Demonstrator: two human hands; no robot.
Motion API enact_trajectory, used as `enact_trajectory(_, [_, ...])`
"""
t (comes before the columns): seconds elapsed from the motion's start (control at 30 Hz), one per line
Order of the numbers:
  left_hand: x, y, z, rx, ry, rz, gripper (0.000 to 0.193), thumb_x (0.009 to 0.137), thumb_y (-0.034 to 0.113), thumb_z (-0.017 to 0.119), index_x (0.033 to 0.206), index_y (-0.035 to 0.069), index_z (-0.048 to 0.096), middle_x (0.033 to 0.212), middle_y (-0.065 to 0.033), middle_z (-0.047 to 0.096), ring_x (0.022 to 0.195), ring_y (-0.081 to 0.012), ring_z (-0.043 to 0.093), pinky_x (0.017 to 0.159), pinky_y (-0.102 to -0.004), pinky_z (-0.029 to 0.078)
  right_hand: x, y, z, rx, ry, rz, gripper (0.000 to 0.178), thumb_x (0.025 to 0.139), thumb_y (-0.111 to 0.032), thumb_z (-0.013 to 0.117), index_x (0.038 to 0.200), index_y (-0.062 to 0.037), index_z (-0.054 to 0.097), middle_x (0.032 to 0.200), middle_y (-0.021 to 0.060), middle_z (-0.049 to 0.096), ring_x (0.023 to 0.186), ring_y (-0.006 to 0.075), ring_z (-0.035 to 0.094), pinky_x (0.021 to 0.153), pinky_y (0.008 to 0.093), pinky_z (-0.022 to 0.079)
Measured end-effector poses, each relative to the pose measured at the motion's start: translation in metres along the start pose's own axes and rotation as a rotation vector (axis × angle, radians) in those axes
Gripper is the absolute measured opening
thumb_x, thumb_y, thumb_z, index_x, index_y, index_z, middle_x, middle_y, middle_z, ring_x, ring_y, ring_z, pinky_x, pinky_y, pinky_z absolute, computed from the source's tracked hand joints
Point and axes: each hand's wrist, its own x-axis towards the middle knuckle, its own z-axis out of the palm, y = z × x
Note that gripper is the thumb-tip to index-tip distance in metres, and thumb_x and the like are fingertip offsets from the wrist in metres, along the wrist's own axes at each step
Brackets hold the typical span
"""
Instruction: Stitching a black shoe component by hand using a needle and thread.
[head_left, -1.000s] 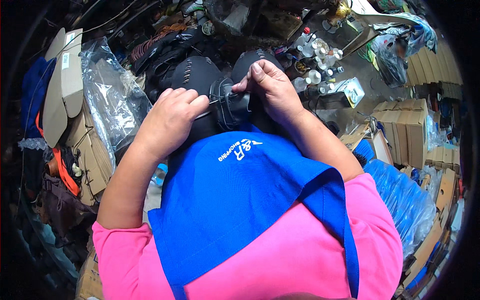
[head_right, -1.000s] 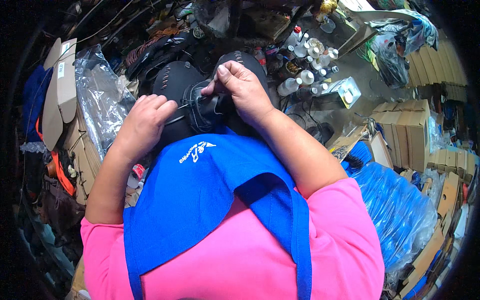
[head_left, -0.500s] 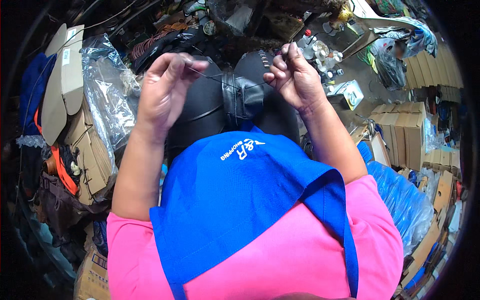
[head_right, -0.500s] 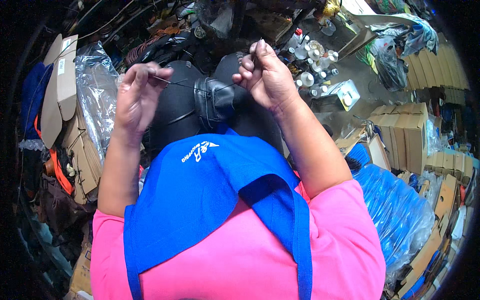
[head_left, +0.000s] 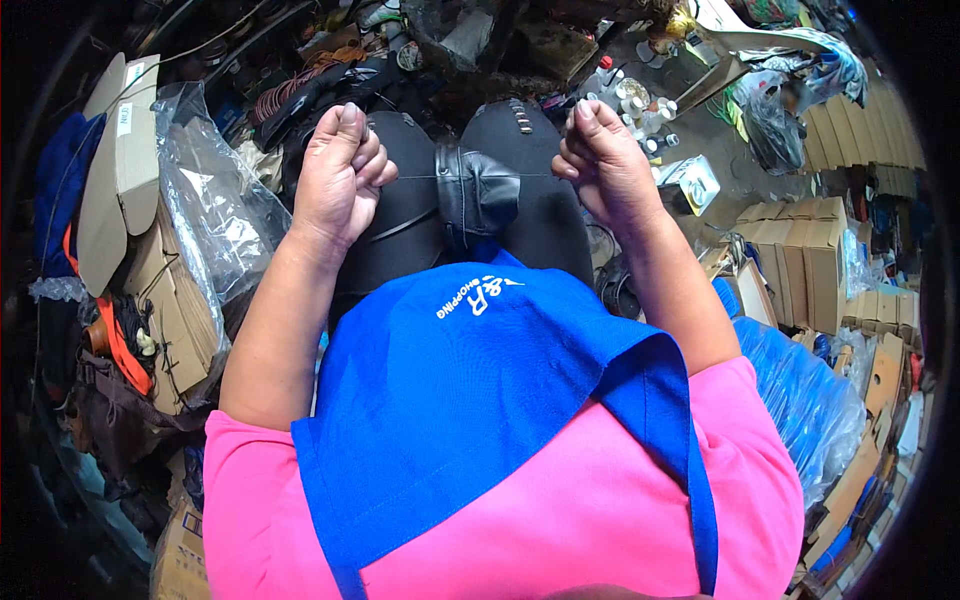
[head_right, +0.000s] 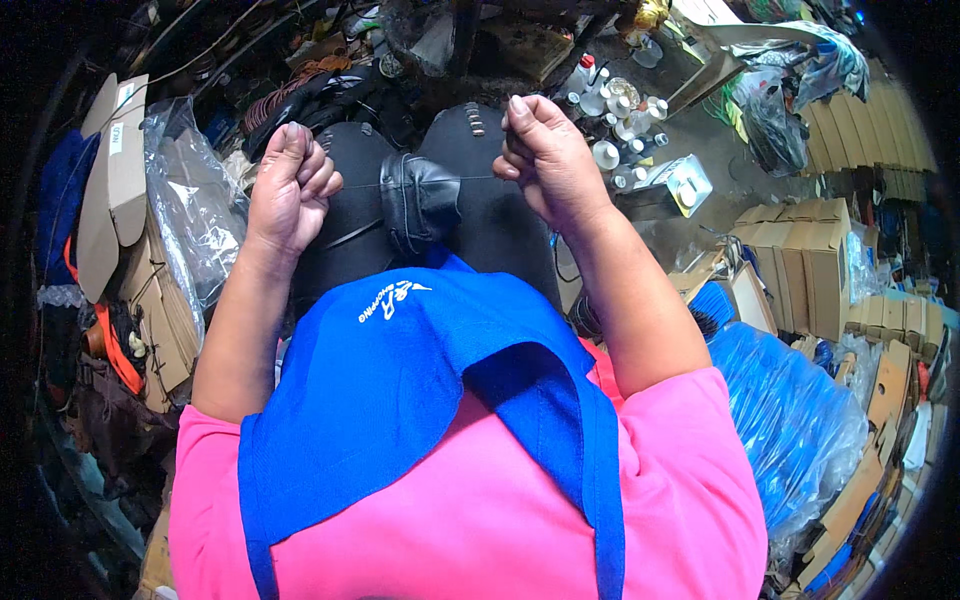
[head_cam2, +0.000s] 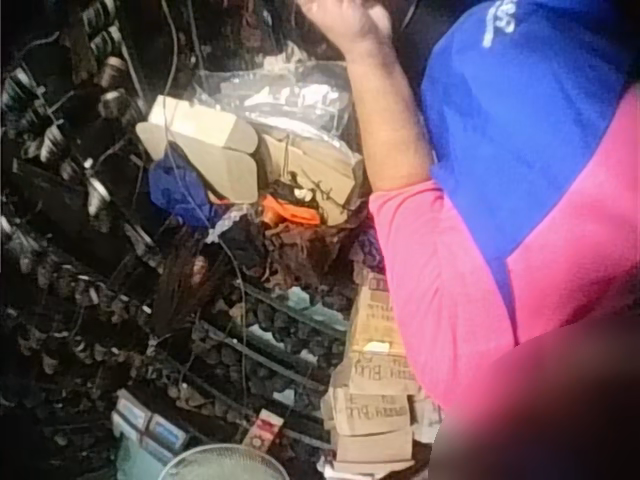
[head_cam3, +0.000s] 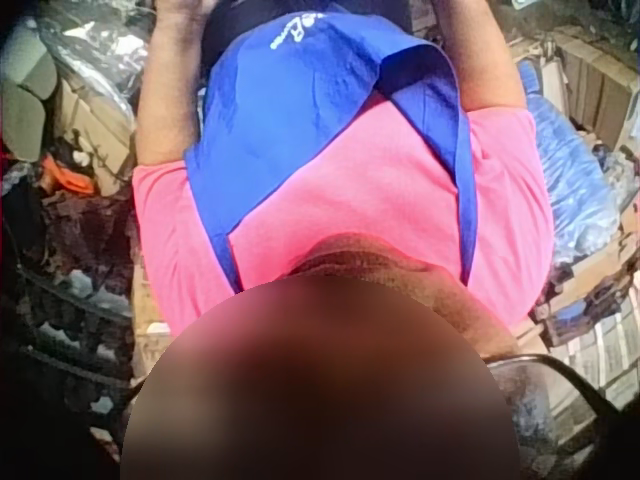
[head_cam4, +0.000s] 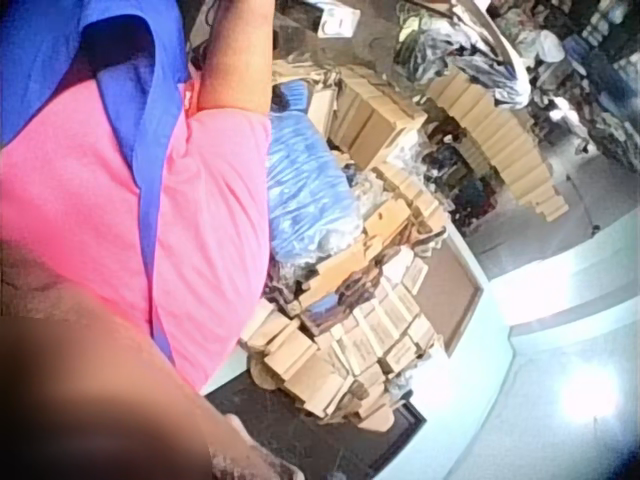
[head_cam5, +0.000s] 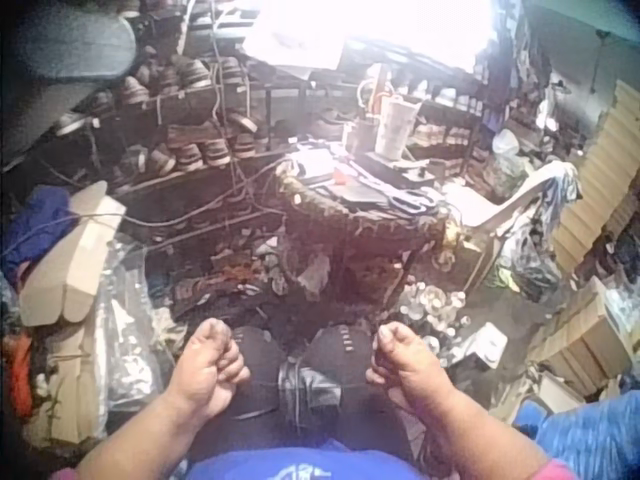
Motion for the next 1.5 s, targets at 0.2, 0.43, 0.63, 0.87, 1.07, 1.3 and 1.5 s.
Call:
enact_trajectory(0.2, [0.005,-0.002,0.009,0.376,-0.034,0.224,0.016,0.097,0.026,0.053,0.099,0.011,0.058,0.072,0.0012,0.047,0.066,-0.0082,0.045,0.064,-0.0232,0.039,-0.005,-0.015,0.011,-0.225,-0.003,-0.003,0.021,0.093,-0.019,0.060,0.108,-0.0041,0.062,0.078,-0.0002,0.056,0.070,0.0066,0.051,0.069,0.0254,0.046])
enact_trajectory(0.43, [0.025,0.013,0.025,1.222,-0.400,-0.155,0.041,0.088,0.015,0.062,0.128,0.007,0.057,0.106,-0.0016,0.062,0.094,-0.0087,0.053,0.087,-0.0259,0.044,-0.016,-0.027,0.023,-1.566,-0.189,-0.627,0.016,0.076,-0.016,0.071,0.092,-0.0173,0.073,0.085,0.0001,0.065,0.091,0.0185,0.056,0.090,0.0367,0.039])
enact_trajectory(0.63, [0.046,0.011,0.030,1.378,-0.589,-0.313,0.044,0.087,0.021,0.064,0.127,0.003,0.056,0.114,-0.0167,0.065,0.106,-0.0223,0.062,0.094,-0.0328,0.045,-0.018,-0.011,0.020,-1.741,-0.196,-0.599,0.009,0.074,-0.022,0.070,0.082,-0.0192,0.074,0.081,-0.0007,0.064,0.095,0.0229,0.054,0.092,0.0403,0.035])
enact_trajectory(0.87, [0.050,0.011,0.029,1.324,-0.615,-0.321,0.046,0.083,0.023,0.067,0.123,0.002,0.058,0.110,-0.0154,0.067,0.104,-0.0221,0.062,0.093,-0.0328,0.045,-0.007,-0.004,0.020,-1.640,-0.213,-0.532,0.011,0.073,-0.022,0.071,0.084,-0.0198,0.074,0.080,-0.0006,0.063,0.092,0.0225,0.054,0.087,0.0387,0.038])
enact_trajectory(1.07, [0.051,0.013,0.027,1.340,-0.622,-0.317,0.046,0.083,0.021,0.067,0.124,0.002,0.057,0.109,-0.0120,0.066,0.101,-0.0180,0.060,0.093,-0.0312,0.044,-0.006,-0.003,0.023,-1.655,-0.215,-0.493,0.013,0.073,-0.025,0.070,0.085,-0.0212,0.074,0.080,-0.0006,0.063,0.091,0.0233,0.054,0.084,0.0400,0.037])
enact_trajectory(1.3, [0.058,0.011,0.025,1.363,-0.679,-0.352,0.047,0.082,0.016,0.068,0.126,0.002,0.056,0.112,-0.0090,0.065,0.103,-0.0138,0.057,0.096,-0.0297,0.042,0.001,0.005,0.017,-1.431,-0.283,-0.284,0.013,0.078,-0.016,0.071,0.090,-0.0131,0.073,0.085,0.0009,0.065,0.090,0.0188,0.056,0.084,0.0328,0.043])
enact_trajectory(1.5, [0.067,0.007,0.024,1.256,-0.717,-0.346,0.041,0.077,0.012,0.072,0.114,0.001,0.061,0.100,-0.0037,0.066,0.091,-0.0112,0.058,0.088,-0.0284,0.045,0.008,0.012,0.007,-0.861,-0.309,0.108,0.013,0.081,-0.011,0.069,0.093,-0.0065,0.072,0.090,0.0035,0.065,0.092,0.0141,0.058,0.084,0.0294,0.046])
